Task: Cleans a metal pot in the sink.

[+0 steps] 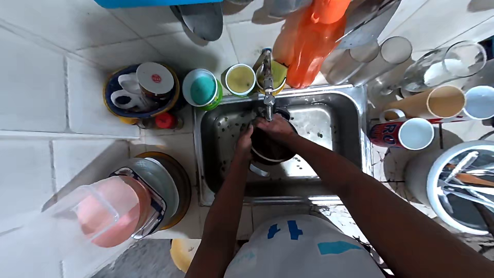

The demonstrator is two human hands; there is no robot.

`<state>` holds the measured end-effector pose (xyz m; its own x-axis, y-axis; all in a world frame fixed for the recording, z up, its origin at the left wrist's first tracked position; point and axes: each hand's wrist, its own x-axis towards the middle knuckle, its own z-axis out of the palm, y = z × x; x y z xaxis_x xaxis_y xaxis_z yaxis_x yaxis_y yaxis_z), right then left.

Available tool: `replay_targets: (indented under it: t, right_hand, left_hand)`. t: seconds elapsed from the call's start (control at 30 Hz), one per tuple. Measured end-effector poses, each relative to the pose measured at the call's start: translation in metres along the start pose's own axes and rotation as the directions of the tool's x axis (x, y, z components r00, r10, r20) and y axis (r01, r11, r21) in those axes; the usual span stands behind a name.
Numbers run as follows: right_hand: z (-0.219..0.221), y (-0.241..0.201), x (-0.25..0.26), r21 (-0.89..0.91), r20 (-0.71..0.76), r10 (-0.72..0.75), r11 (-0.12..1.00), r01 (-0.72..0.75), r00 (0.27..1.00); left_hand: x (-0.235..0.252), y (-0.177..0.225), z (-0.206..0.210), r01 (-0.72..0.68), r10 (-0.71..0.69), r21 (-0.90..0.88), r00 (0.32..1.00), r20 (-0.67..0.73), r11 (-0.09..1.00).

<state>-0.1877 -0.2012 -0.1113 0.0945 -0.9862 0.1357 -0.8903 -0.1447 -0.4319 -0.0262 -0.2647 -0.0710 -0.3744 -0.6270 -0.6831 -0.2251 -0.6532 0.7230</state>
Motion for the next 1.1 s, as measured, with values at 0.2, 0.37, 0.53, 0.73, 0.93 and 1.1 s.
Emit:
replay_targets:
  t: [0.2, 0.37, 0.53, 0.73, 0.93, 1.1]
  right_hand:
    - [-0.021, 0.014, -0.038, -0.279, 0.178, 0.381, 0.904, -0.324, 0.907]
    - [-0.041, -0.027, -0.096, -0.151, 0.379, 0.574, 0.813, -0.563, 0.726]
    - [-0.065, -0.083, -0.097, 0.072, 0.625, 0.523, 0.701, -0.710, 0.579]
    - [-0.059, -0.103, -0.041, 0.584, 0.453, 0.519, 0.441, -0.681, 0.724]
    - [-0.025, -0.109, -0.003, 0.862, 0.485, 0.721, -0.296, -0.412, 0.495]
    - [-0.013, -0.096, -0.061, 0.724, 0.612, 0.349, 0.114, -0.680, 0.710]
  left_hand:
    - [-0.021, 0.002, 0.031, -0.089, 0.126, 0.176, 0.970, -0.209, 0.980]
    - [-0.028, -0.012, 0.042, -0.286, 0.327, 0.190, 0.914, -0.241, 0.939]
    - [-0.028, -0.018, 0.040, -0.367, 0.412, 0.212, 0.881, -0.234, 0.906]
    - [-0.026, -0.019, 0.029, -0.210, 0.231, 0.113, 0.944, -0.234, 0.971]
    - [-0.031, -0.027, 0.038, -0.323, 0.358, 0.181, 0.908, -0.218, 0.929]
    - [-0.027, -0.006, 0.026, -0.297, 0.364, 0.349, 0.920, -0.146, 0.889]
